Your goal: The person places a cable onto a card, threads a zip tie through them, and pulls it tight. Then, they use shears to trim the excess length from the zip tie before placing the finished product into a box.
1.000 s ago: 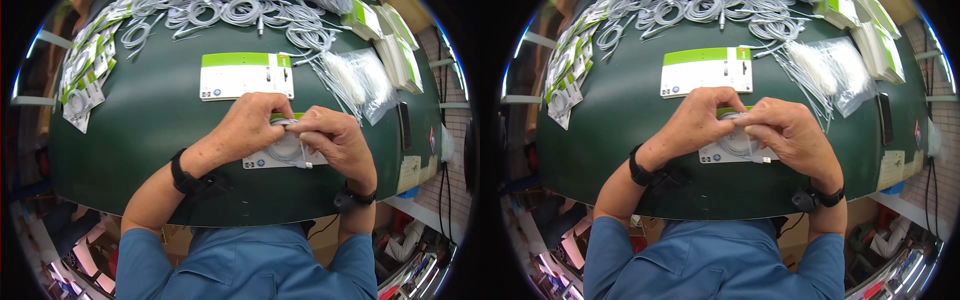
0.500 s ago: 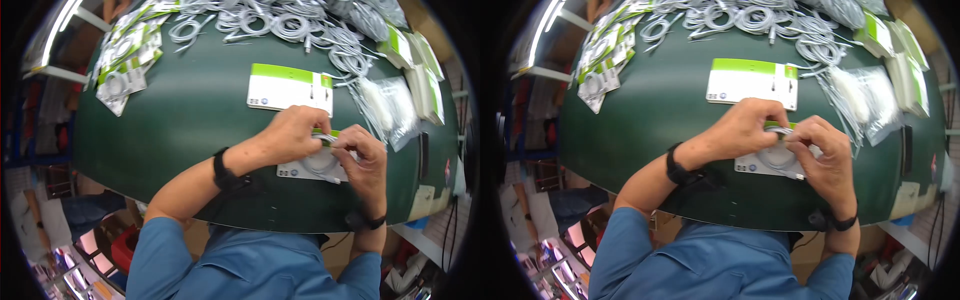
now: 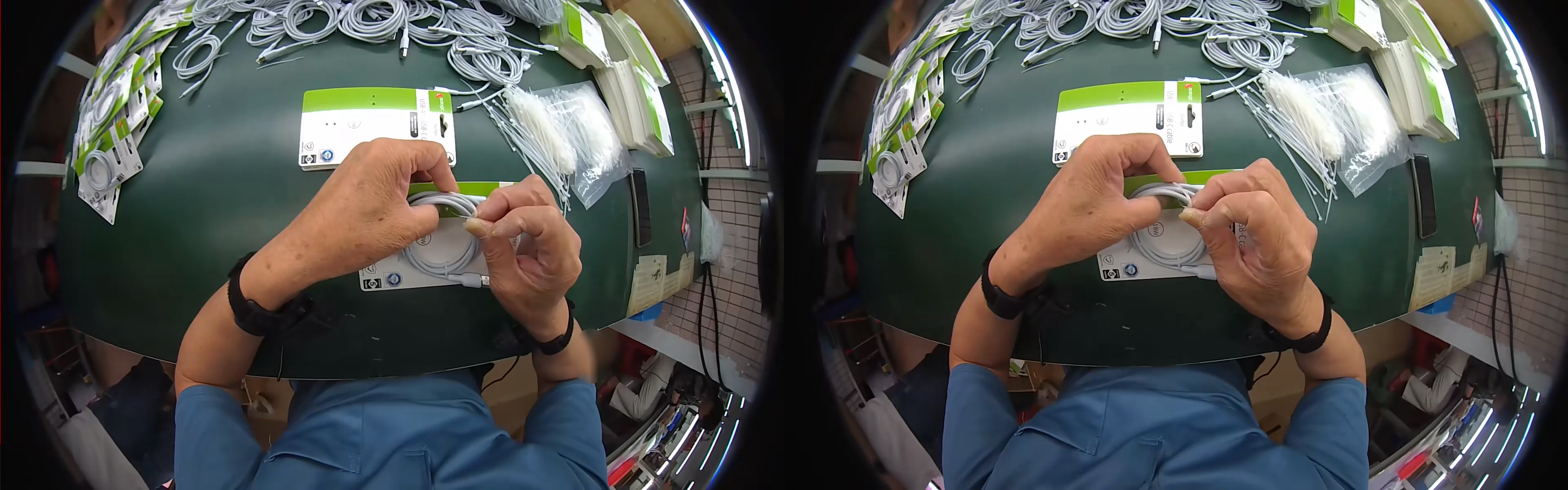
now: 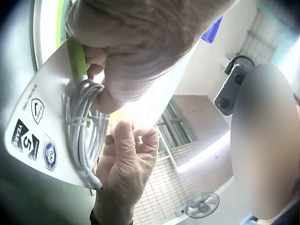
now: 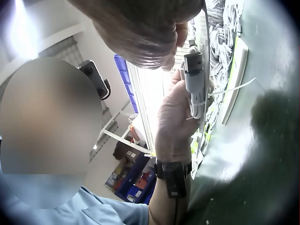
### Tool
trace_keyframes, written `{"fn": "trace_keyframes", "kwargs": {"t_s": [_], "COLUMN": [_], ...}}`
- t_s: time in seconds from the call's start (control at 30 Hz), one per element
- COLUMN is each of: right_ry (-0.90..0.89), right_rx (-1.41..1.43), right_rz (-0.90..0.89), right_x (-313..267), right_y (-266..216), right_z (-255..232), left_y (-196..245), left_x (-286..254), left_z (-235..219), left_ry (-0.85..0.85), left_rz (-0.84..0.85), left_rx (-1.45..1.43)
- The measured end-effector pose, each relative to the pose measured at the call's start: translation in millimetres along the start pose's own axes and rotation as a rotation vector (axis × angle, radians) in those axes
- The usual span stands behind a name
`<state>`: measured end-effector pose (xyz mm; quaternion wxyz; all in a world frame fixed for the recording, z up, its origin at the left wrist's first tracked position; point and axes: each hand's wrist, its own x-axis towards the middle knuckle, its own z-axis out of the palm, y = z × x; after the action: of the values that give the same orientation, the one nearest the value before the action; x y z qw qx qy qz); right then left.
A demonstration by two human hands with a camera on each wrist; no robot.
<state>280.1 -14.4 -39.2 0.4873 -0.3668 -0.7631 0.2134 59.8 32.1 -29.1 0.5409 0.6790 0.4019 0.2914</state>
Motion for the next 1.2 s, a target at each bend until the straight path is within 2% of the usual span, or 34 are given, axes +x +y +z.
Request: {"fn": "trace_keyframes", "kwargs": {"t_s": [0.13, 0.23, 0.33, 0.43, 1.2], "right_ry": [0.001, 0.017, 0.046, 0.05, 0.009], "right_rx": [-0.011, 0.109, 0.125, 0.095, 0.027], "right_rz": [-0.014, 0.066, 0.083, 0.015, -0.013], "right_x": [0.0, -4.2, -6.3, -6.3, -5.6], "right_y": [1.2, 3.5, 4.6, 6.9, 7.0], "right_z": [-1.9, -1.9, 0.1, 2.8, 4.9], "left_y": [4.7, -0.4, 1.1, 0.7, -2.4], "left_x": [-0.3, -0.6, -0.1, 0.5, 1.9], "left_z": [-3.0, -3.1, -4.8, -5.4, -5.5], "left_ry": [-0.02, -0.018, -0.031, -0.046, -0.056], "left_rz": [-0.024, 0.043, 0.014, 0.004, -0.004], "left_rx": [0.001, -0.013, 0.017, 0.036, 0.047]}}
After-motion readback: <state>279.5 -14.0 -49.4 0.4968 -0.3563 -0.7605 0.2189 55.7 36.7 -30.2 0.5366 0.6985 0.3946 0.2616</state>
